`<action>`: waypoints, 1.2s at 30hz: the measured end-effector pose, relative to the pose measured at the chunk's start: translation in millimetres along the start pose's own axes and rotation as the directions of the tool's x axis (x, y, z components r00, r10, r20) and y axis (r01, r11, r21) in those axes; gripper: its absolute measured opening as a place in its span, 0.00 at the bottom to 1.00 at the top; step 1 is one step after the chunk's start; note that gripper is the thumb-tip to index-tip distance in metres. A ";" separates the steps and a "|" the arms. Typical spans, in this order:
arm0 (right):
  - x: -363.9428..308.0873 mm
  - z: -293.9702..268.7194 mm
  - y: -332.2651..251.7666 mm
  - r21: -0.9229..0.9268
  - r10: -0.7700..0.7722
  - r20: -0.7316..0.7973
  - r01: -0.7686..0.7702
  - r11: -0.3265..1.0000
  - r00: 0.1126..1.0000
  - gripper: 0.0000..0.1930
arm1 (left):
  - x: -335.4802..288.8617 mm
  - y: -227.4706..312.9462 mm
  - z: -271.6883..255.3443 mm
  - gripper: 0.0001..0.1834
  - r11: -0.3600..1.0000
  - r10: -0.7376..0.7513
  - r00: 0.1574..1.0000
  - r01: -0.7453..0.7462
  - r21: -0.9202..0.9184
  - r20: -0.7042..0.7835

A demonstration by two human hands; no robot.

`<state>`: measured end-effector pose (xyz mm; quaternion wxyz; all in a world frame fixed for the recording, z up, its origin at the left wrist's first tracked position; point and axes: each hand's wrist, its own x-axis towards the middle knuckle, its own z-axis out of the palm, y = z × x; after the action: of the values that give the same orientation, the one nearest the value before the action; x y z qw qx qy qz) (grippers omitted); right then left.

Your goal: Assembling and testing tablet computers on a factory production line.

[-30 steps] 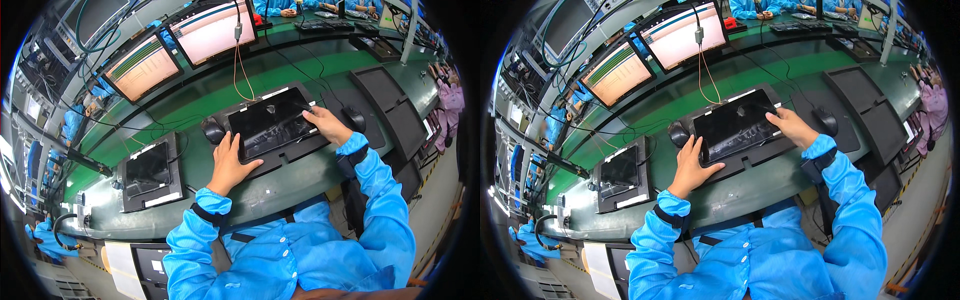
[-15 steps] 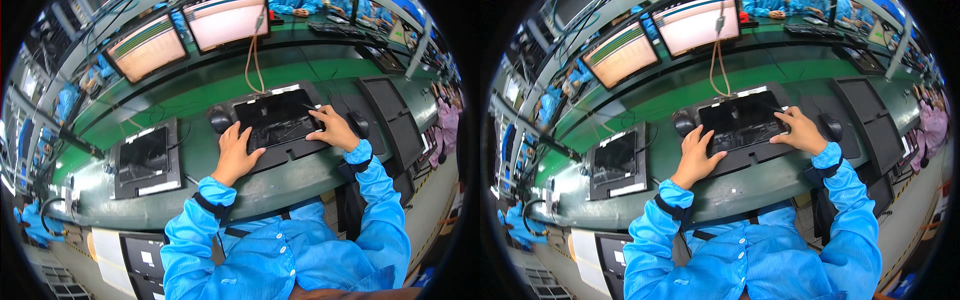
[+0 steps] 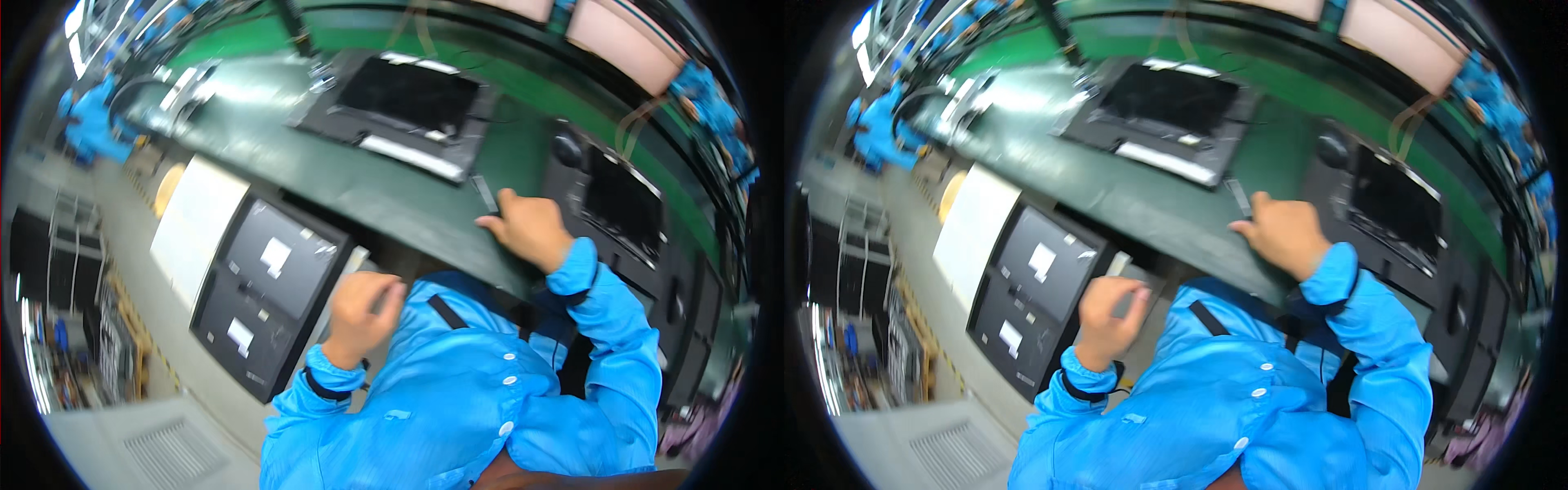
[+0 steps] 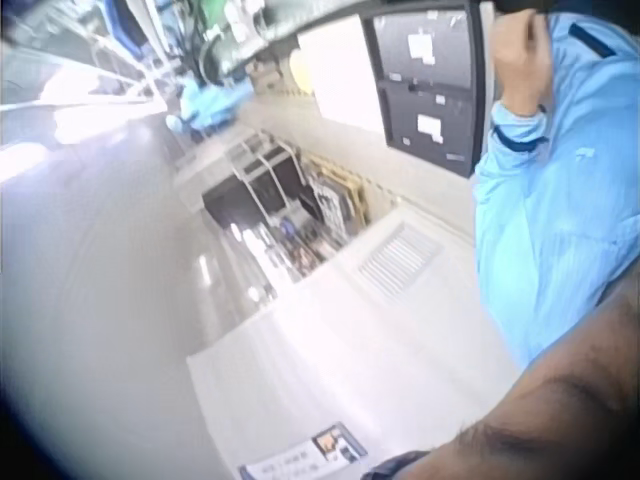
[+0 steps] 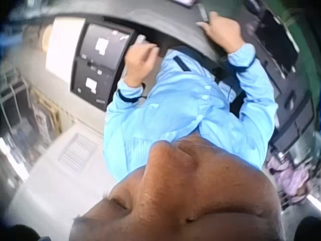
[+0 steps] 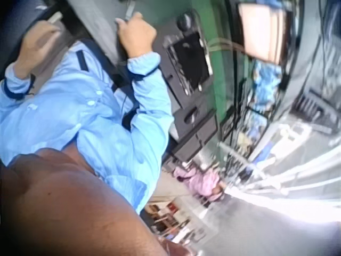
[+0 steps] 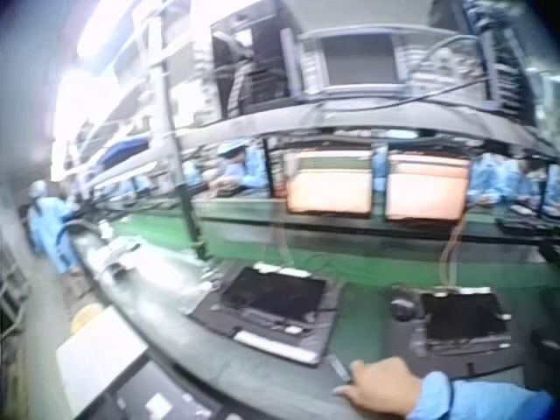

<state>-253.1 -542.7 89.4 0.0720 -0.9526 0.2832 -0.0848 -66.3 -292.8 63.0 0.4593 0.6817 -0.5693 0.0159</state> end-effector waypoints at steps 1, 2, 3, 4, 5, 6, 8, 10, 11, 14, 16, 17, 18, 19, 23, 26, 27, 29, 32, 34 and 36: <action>4.1 -2.8 5.4 -0.028 0.044 0.117 -0.041 0.999 0.992 0.23 | -22.2 -20.5 -23.5 0.09 0.977 -0.071 0.993 0.089 0.194 -0.097; 7.4 -7.9 17.1 0.109 0.009 0.231 -0.035 0.993 0.973 0.21 | -44.2 -38.7 -52.3 0.13 0.922 -0.126 0.986 0.158 0.354 -0.111; 9.1 -17.2 23.6 0.216 -0.008 0.340 -0.070 0.974 0.940 0.19 | -70.6 -58.4 -72.6 0.23 0.854 -0.252 0.962 0.271 0.443 -0.104; 19.1 -39.0 6.8 0.359 0.032 0.524 -0.255 0.898 0.851 0.15 | -98.4 -59.8 -101.8 0.28 0.757 -0.346 0.933 0.340 0.559 -0.099; 24.7 -60.7 -8.3 0.422 0.052 0.690 -0.461 0.781 0.722 0.12 | -119.0 -59.1 -123.4 0.33 0.656 -0.429 0.898 0.384 0.650 -0.098; 19.9 -59.7 -12.8 0.612 -0.059 0.633 -0.453 0.648 0.772 0.09 | -136.6 -57.5 -135.1 0.33 0.640 -0.449 0.885 0.412 0.648 -0.119; 23.8 -38.0 -59.7 0.870 -0.165 0.392 -0.306 0.386 0.905 0.08 | -167.1 -57.3 -148.7 0.39 0.547 -0.588 0.806 0.465 0.696 -0.076; 41.1 -1.5 -132.7 0.944 -0.243 0.277 -0.216 0.249 0.930 0.09 | -177.2 -64.5 -148.8 0.40 0.603 -0.546 0.831 0.478 0.639 -0.106; 50.7 21.1 -172.8 0.948 -0.299 0.243 -0.160 0.275 0.923 0.11 | -181.5 -67.0 -146.4 0.40 0.654 -0.495 0.858 0.471 0.592 -0.136; 70.8 89.8 -267.2 0.931 -0.483 0.234 -0.051 0.361 0.844 0.11 | -189.9 -74.7 -138.1 0.34 0.706 -0.381 0.913 0.388 0.593 -0.145; 66.2 127.2 -326.0 0.969 -0.566 0.234 -0.140 0.205 0.790 0.11 | -189.1 -74.5 -137.3 0.27 0.725 -0.272 0.951 0.302 0.619 -0.146; 61.8 148.2 -347.1 0.969 -0.609 0.203 -0.070 0.235 0.767 0.11 | -188.9 -74.8 -136.3 0.27 0.711 -0.294 0.941 0.333 0.619 -0.169; 59.7 158.9 -367.0 0.960 -0.684 0.142 0.070 0.273 0.716 0.11 | -190.3 -73.4 -137.9 0.26 0.745 -0.283 0.945 0.323 0.584 -0.161; 58.6 165.6 -381.9 0.933 -0.752 0.084 0.214 0.289 0.654 0.11 | -191.8 -71.9 -139.4 0.25 0.779 -0.269 0.951 0.309 0.546 -0.153; 56.1 177.2 -413.9 0.920 -0.772 0.163 0.188 0.343 0.615 0.12 | -203.2 -75.0 -138.7 0.24 0.769 -0.270 0.952 0.302 0.564 -0.142; 51.0 185.5 -425.7 0.936 -0.802 0.098 0.220 0.276 0.589 0.13 | -208.4 -75.9 -138.9 0.23 0.746 -0.258 0.955 0.291 0.599 -0.143; 51.3 187.7 -426.0 0.936 -0.808 0.097 0.223 0.273 0.582 0.13 | -209.9 -76.6 -137.9 0.23 0.743 -0.269 0.957 0.280 0.608 -0.113; 52.0 189.8 -425.3 0.893 -0.826 0.038 0.351 0.280 0.562 0.12 | -209.1 -78.2 -138.8 0.23 0.750 -0.261 0.958 0.277 0.601 -0.115; 52.3 192.5 -427.6 0.876 -0.837 0.009 0.399 0.270 0.548 0.11 | -211.4 -78.4 -138.1 0.23 0.758 -0.262 0.959 0.275 0.591 -0.110; 51.9 191.4 -428.2 0.862 -0.851 0.002 0.431 0.268 0.525 0.11 | -212.8 -77.7 -137.1 0.23 0.757 -0.269 0.957 0.279 0.591 -0.107; 52.2 191.8 -428.8 0.853 -0.862 -0.011 0.454 0.256 0.508 0.10 | -212.8 -78.8 -136.4 0.24 0.754 -0.264 0.958 0.275 0.597 -0.108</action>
<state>54.9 -198.9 -11.9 0.4921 -0.8327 -0.2538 0.0110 -10.4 -48.4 -22.0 0.2191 0.8671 -0.4260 0.1365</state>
